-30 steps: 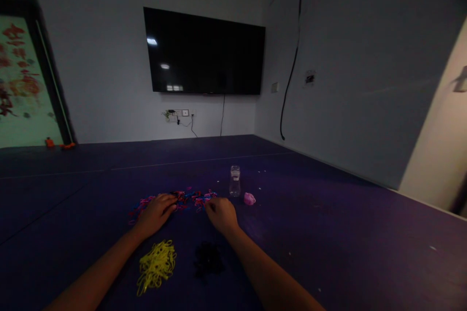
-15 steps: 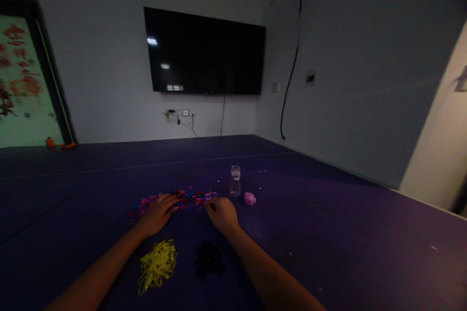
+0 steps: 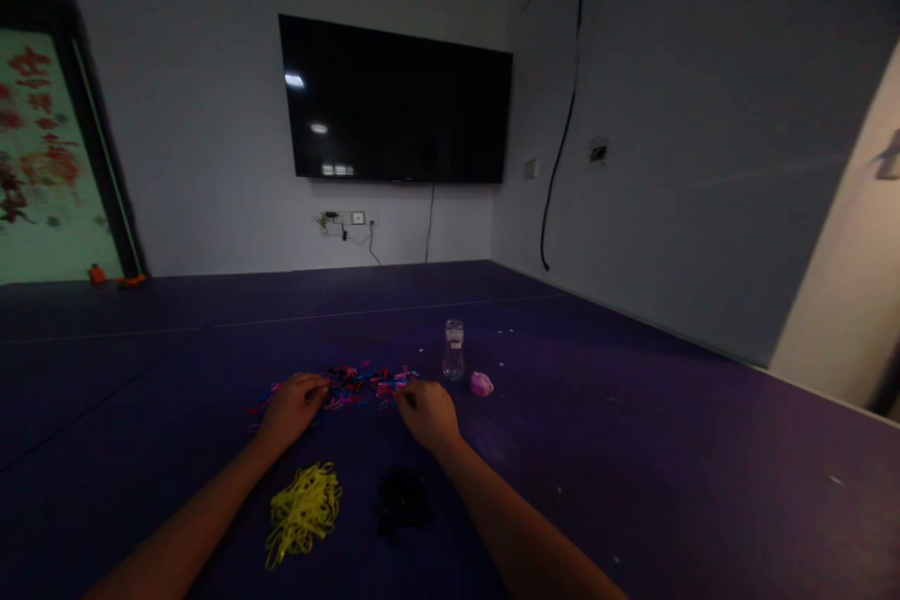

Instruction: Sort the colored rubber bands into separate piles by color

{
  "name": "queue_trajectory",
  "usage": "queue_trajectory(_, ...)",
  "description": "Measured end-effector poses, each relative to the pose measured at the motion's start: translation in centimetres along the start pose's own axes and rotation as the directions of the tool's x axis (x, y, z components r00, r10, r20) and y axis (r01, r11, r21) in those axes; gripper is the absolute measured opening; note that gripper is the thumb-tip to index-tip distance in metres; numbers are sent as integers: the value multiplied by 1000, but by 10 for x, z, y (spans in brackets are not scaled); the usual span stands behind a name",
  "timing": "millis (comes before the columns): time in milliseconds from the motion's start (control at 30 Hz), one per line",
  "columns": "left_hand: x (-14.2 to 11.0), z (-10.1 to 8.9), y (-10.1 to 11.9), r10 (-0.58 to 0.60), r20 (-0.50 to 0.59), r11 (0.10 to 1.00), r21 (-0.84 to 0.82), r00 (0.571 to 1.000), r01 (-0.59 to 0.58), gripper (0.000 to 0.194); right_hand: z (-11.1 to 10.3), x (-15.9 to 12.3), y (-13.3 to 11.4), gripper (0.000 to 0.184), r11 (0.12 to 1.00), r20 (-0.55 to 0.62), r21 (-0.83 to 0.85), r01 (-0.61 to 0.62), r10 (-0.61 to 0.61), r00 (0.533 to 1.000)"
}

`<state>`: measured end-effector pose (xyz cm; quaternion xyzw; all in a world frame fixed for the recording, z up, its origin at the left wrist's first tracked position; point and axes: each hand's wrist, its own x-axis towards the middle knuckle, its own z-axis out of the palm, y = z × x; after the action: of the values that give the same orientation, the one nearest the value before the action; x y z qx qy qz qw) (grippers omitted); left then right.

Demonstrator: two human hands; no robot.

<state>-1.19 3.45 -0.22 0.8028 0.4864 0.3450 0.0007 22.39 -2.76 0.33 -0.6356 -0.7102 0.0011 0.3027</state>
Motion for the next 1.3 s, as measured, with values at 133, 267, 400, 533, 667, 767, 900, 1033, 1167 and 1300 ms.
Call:
queue_trajectory(133, 0, -2, -4, -89, -37, 996, -33, 995, 88, 25, 0, 0, 0, 28, 1000, -1, -1, 1, -1, 1000)
queue_trajectory(267, -2, -5, -2, -152, -55, 986, -71, 987, 148, 27, 1, 0, 0, 28, 1000, -10, -3, 14, -14, 1000)
queue_trajectory(400, -2, -6, -1, -186, -58, 978, -106, 981, 179, 29, 1, 0, 0, 28, 1000, -8, -7, 13, -13, 1000)
queue_trajectory(533, -1, -3, -2, -164, -55, 981, -113, 985, 157, 32, 0, 0, -1, 28, 1000, 3, -11, 6, -6, 1000)
queue_trajectory(667, 0, -1, -1, -125, -16, 982, -145, 992, 121, 31, -1, 0, -2, 29, 1000, 16, -8, -11, 11, 1000)
queue_trajectory(767, 2, -1, 5, -89, 9, 986, -142, 996, 89, 28, -1, 0, -2, 29, 1000, 10, -8, -6, 6, 1000)
queue_trajectory(900, 10, 1, 16, -34, -10, 993, -115, 999, 33, 23, 1, 0, -1, 29, 1000, 2, -12, 1, -1, 1000)
queue_trajectory(1033, 21, 9, 17, 14, -21, 990, -142, 1000, -16, 20, 2, 0, 0, 28, 1000, 8, 4, -17, 17, 1000)
queue_trajectory(1167, 26, 20, 10, 12, -1, 980, -199, 1000, -12, 18, 4, 0, 0, 26, 1000, 11, 22, -16, 16, 1000)
queue_trajectory(1300, 28, 24, 8, 17, 62, 983, -183, 998, -5, 19, 3, 1, -1, 25, 1000, 10, 18, -2, 2, 1000)
